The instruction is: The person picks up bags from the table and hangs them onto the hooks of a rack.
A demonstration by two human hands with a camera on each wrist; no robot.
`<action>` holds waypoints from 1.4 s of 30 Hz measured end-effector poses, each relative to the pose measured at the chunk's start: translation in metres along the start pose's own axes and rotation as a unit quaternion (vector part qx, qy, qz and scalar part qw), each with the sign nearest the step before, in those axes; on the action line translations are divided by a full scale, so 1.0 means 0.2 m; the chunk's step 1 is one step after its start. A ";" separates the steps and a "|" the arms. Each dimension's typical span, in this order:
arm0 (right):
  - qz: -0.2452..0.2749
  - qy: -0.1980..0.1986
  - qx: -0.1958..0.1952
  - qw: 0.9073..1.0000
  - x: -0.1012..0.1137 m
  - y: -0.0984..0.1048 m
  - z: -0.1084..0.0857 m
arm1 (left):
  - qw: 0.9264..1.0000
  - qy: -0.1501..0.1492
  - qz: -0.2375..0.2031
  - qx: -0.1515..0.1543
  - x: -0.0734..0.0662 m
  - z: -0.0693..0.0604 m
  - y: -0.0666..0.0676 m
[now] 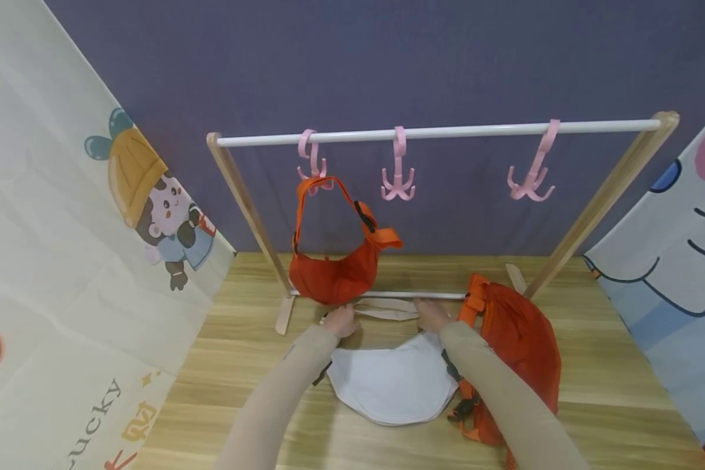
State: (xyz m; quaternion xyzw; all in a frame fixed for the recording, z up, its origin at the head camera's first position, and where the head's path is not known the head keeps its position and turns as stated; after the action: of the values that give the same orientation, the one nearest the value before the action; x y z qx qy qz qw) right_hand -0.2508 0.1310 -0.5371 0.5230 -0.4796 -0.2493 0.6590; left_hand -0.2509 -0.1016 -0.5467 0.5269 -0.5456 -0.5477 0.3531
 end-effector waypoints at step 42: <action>0.009 0.019 0.020 1.000 0.03 0.01 -0.04 | 0.990 -0.090 -0.106 -0.040 0.02 -0.10 0.09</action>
State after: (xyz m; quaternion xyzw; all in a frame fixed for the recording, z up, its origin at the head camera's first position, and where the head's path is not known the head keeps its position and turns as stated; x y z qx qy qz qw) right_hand -0.2413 0.1298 -0.5325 0.5363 -0.4768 -0.2242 0.6594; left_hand -0.2362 -0.1122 -0.5275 0.5157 -0.4941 -0.6484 0.2636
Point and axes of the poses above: each hand's wrist, its own z-axis towards the middle knuckle, its own y-axis out of the back of the hand, x = y × z, the point moved 1 cm from there along z, towards the middle knuckle, and after that the axes turned 5 degrees about y, right-handed, at the moved point
